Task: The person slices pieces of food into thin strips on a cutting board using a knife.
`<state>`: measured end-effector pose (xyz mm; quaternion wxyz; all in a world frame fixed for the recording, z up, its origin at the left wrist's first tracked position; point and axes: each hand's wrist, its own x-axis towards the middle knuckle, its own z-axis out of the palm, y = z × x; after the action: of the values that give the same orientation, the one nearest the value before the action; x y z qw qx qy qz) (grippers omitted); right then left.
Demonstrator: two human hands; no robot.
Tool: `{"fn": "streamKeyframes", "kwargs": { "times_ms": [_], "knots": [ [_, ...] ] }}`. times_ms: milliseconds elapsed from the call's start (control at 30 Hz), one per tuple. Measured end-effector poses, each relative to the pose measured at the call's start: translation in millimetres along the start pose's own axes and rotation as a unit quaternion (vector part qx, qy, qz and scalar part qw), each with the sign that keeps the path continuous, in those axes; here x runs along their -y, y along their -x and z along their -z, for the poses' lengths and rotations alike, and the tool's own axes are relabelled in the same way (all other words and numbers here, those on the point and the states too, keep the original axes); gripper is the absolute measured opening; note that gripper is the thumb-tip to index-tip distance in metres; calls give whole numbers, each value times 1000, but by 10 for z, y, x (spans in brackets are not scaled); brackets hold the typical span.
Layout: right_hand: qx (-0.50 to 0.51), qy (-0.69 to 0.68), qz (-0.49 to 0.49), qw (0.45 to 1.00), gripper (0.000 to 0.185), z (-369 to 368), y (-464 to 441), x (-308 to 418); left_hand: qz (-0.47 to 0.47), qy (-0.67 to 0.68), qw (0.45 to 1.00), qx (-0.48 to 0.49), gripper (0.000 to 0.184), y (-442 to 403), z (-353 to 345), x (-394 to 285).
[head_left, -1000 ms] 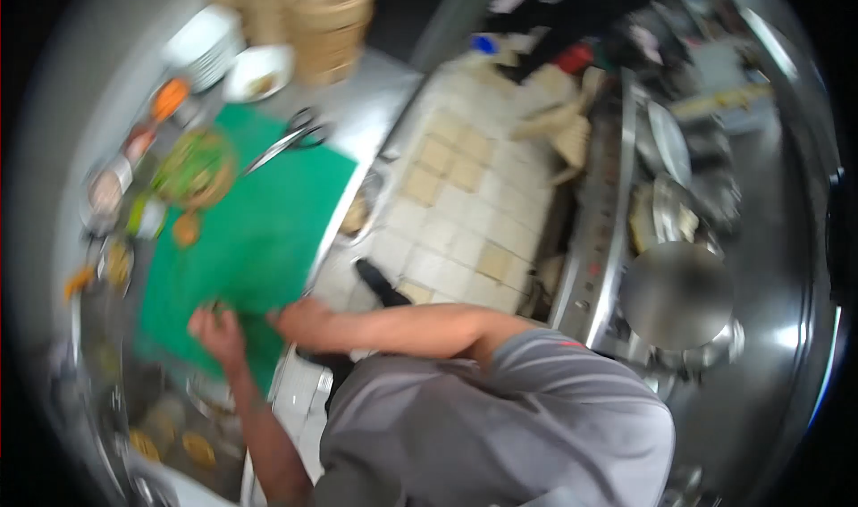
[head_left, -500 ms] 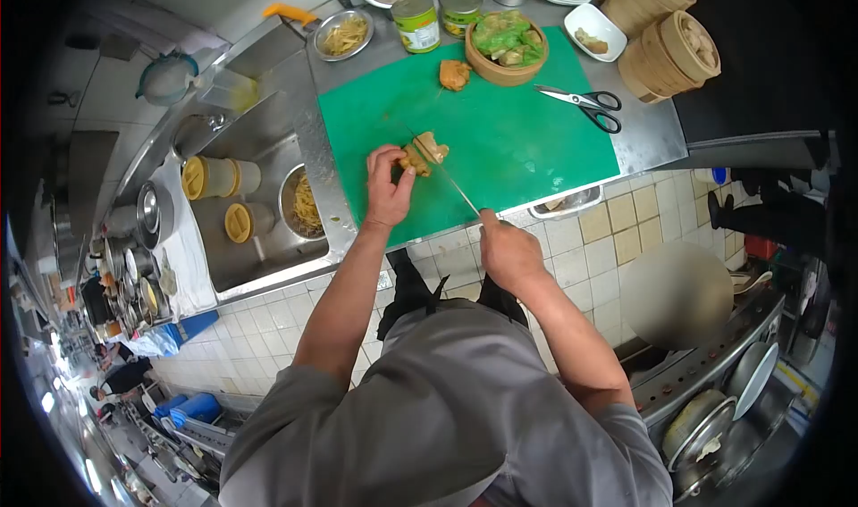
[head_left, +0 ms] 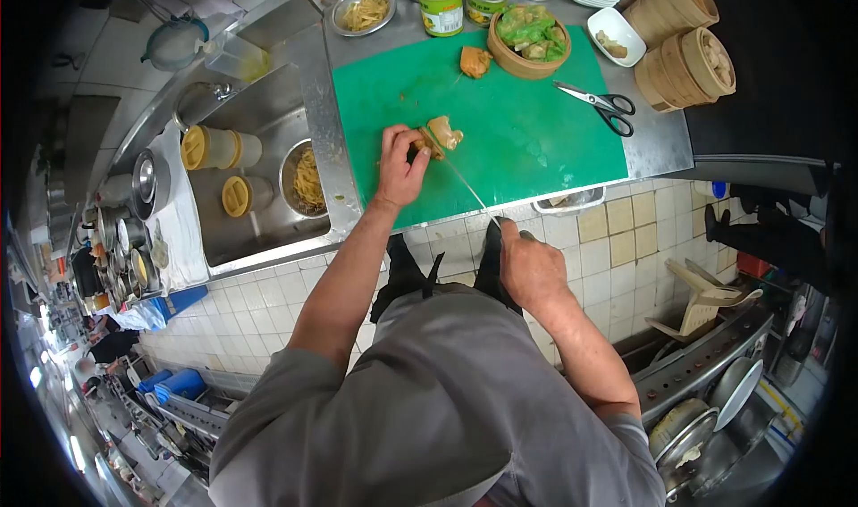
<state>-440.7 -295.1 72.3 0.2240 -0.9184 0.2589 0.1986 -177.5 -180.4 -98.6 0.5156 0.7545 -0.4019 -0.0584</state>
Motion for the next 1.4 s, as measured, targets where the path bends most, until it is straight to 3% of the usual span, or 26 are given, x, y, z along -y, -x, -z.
{"fn": "streamKeyframes", "kwargs": {
  "times_ms": [433, 500, 700, 933, 1200, 1400],
  "knots": [
    [25, -13, -2, 1000, 29, -61, -49, -1, 0, 11, 1000, 5, 29, -10, 7, 30],
    [7, -26, 8, 1000, 20, -117, -91, -13, 1, 12, 1000, 8, 29, -10, 6, 18],
    [3, -25, 18, 1000, 22, -238, -516, 101, -35, -19, 999, 0, 28, -29, 1, -19],
    [58, -26, -30, 998, 24, -78, -121, 88, -29, -16, 999, 0, 27, -28, 10, -8],
    [22, -27, 8, 999, 27, -320, -811, 188, -43, -18, 999, 12, 26, -51, 33, 33],
    [84, -12, -55, 995, 26, -274, -207, 48, -28, -28, 999, 5, 30, -12, 38, 19]
  ]
}}
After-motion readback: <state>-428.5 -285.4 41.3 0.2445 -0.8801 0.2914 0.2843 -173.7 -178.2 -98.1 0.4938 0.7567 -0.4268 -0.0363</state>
